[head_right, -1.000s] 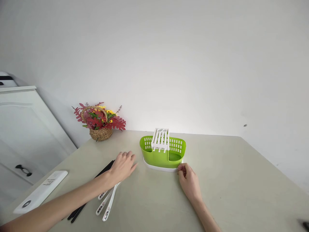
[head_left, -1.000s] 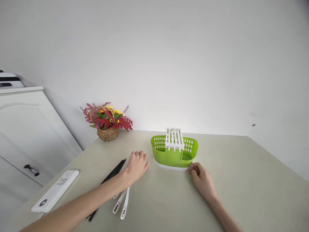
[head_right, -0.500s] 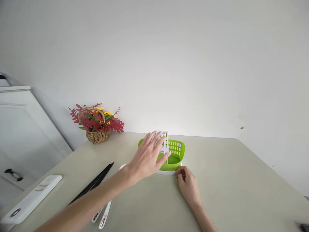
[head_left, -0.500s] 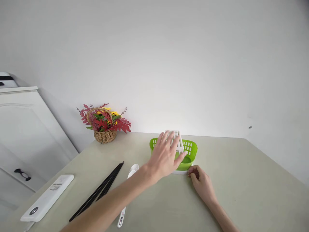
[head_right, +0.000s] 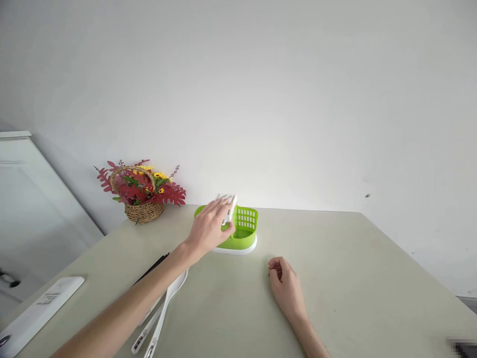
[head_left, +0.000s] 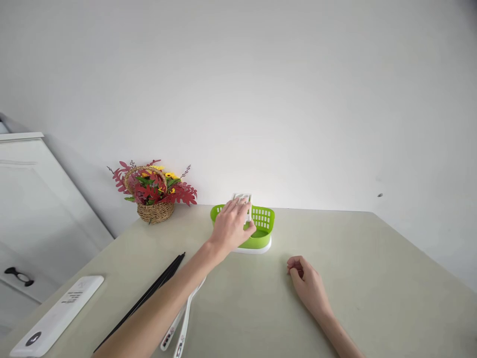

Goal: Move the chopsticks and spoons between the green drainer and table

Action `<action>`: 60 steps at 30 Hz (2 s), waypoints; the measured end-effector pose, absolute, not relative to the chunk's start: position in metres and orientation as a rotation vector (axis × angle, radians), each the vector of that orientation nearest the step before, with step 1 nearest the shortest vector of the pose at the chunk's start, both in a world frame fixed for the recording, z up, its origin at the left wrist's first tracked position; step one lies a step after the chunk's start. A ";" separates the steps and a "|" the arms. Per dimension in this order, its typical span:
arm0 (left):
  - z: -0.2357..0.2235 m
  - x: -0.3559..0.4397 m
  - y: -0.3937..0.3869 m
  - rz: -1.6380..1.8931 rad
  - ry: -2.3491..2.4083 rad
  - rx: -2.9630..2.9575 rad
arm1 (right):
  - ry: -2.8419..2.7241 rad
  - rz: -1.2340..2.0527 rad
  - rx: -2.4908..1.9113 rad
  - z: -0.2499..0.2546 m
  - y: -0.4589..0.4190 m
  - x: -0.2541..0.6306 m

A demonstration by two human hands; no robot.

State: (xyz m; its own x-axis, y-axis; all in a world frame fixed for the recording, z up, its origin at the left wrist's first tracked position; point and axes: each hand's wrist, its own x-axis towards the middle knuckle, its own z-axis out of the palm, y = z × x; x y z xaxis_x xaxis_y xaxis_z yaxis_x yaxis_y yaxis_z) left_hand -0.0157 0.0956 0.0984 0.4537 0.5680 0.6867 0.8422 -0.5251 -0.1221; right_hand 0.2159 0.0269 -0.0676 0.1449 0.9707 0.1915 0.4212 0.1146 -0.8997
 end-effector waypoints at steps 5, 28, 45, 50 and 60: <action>0.108 -0.059 0.109 -0.756 -1.258 -2.206 | -1.430 0.733 -1.479 -0.065 0.026 0.215; 0.119 -0.158 0.087 -0.722 -1.412 -2.107 | -1.452 0.769 -1.512 -0.065 0.023 0.217; 0.015 -0.014 0.011 -1.229 -1.380 -2.526 | -1.449 0.769 -1.515 -0.064 0.023 0.215; -0.025 0.039 -0.020 -1.650 -1.786 -2.795 | -1.449 0.758 -1.499 -0.065 0.024 0.216; -0.019 0.048 -0.034 -1.821 -2.200 -3.024 | -1.548 0.707 -1.533 -0.060 0.019 0.210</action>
